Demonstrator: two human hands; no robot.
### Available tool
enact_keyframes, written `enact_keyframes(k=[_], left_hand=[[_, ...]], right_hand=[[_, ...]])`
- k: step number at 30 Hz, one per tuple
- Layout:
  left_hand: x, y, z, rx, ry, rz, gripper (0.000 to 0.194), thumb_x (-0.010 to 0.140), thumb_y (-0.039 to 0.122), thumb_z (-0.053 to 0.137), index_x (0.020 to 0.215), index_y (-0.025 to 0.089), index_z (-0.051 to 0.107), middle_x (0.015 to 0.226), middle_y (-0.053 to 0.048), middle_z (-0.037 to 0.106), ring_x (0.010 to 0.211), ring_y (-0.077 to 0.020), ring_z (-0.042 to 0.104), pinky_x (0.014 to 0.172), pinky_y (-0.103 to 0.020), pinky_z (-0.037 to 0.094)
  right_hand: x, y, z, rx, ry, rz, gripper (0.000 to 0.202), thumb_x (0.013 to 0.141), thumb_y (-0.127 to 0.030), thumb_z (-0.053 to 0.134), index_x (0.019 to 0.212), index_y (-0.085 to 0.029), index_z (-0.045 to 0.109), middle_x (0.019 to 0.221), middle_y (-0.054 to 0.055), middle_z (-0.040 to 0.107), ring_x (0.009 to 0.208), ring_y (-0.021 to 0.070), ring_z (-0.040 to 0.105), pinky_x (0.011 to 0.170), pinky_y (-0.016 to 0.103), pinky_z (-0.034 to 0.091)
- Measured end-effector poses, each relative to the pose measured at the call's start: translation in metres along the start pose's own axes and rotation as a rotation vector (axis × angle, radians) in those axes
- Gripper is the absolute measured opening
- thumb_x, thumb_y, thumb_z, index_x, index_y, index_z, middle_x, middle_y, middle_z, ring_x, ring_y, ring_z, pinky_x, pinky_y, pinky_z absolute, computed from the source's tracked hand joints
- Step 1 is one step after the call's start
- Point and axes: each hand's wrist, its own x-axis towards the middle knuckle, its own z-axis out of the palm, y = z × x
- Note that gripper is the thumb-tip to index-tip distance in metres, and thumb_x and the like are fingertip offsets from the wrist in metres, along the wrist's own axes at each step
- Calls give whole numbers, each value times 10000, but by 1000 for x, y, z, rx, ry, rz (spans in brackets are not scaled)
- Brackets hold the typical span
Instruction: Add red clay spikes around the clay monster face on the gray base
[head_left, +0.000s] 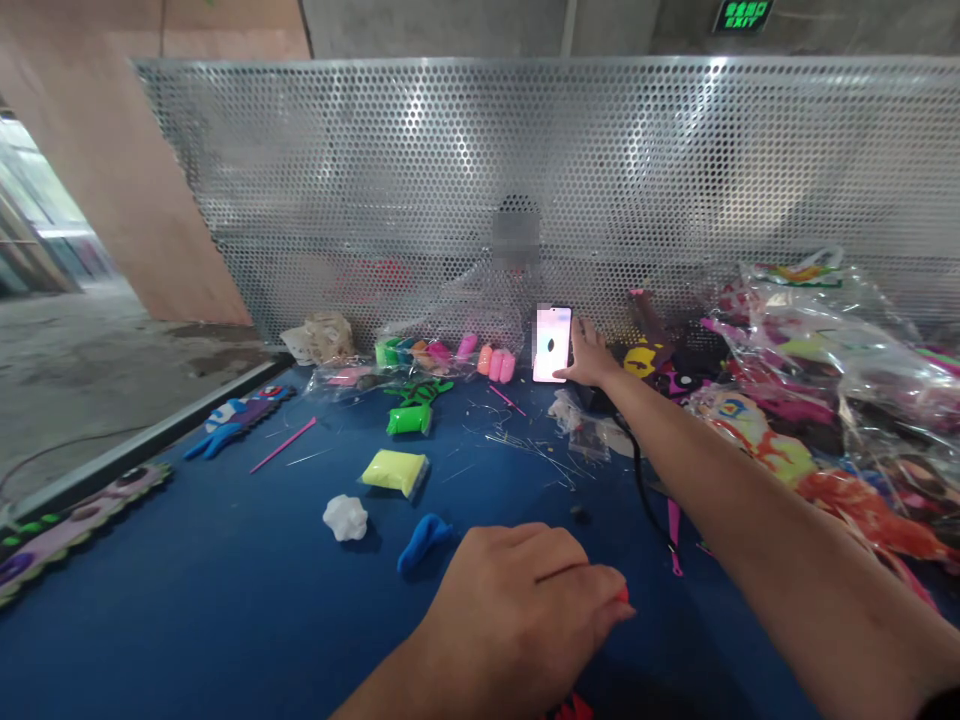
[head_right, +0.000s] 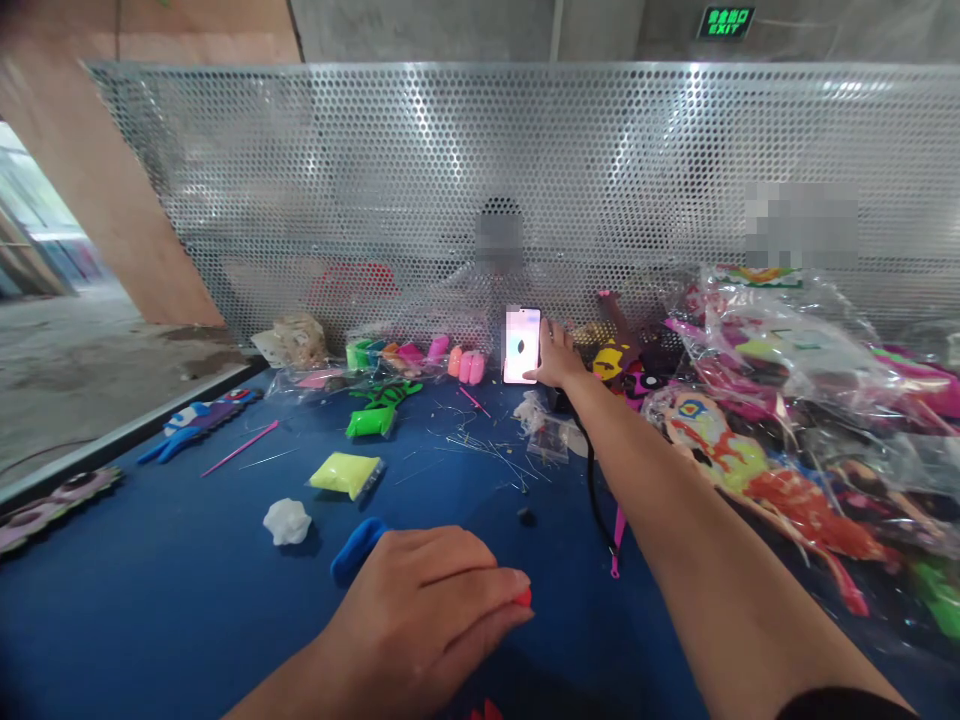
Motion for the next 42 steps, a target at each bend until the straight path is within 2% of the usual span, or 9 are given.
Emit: enact_keyframes(k=[3, 7, 14, 26, 32, 37, 42], left_hand=[[-1, -1, 1, -5, -3, 2, 116, 895, 239, 597, 952, 182, 680, 721, 17, 662, 615, -98, 606, 551, -216, 509], [-1, -3, 1, 6, -14, 4, 150, 927, 250, 549, 972, 184, 676, 730, 14, 666, 649, -86, 615, 602, -203, 520], [-2, -2, 1, -38, -31, -6, 129, 910, 226, 573, 982, 172, 666, 762, 13, 669, 665, -95, 615, 593, -219, 511], [-1, -2, 3, -63, -76, 4, 146, 928, 202, 541, 983, 160, 670, 753, 9, 660, 663, -92, 603, 591, -218, 511], [-1, -1, 4, -65, -112, 0, 178, 938, 171, 496, 936, 158, 673, 769, 3, 654, 679, -94, 600, 589, -222, 504], [0, 0, 4, -63, -127, 6, 198, 943, 184, 484, 896, 153, 673, 749, 0, 650, 684, -95, 604, 595, -217, 514], [0, 1, 3, -62, -152, 16, 198, 941, 179, 476, 887, 152, 664, 736, -4, 638, 692, -92, 599, 622, -209, 522]], right_hand=[[-1, -2, -1, -5, 3, 17, 1256, 562, -416, 816, 1505, -194, 16, 1554, 204, 70, 1375, 492, 150, 1041, 642, 264], [-1, -1, 0, 3, 6, 11, 1266, 556, -412, 818, 1504, -204, 6, 1555, 187, 74, 1384, 471, 151, 1065, 615, 251], [-1, 3, 0, 21, -2, -10, 1170, 620, -377, 765, 1505, -152, 34, 1542, 222, 96, 1409, 437, 112, 1085, 567, 243], [-4, -1, -1, 16, 5, 21, 1204, 580, -370, 791, 1504, -195, 39, 1539, 194, 121, 1367, 471, 194, 1058, 600, 278], [-3, 0, 1, 20, 2, 18, 1219, 569, -344, 804, 1504, -174, 41, 1535, 213, 121, 1379, 474, 168, 1069, 600, 257], [-3, 0, 2, 20, 17, 22, 1267, 535, -385, 837, 1501, -214, 36, 1532, 197, 137, 1362, 483, 204, 1063, 612, 262], [-3, -2, 2, 6, 24, 34, 1254, 544, -386, 835, 1502, -202, 47, 1532, 204, 140, 1350, 488, 220, 1051, 625, 270]])
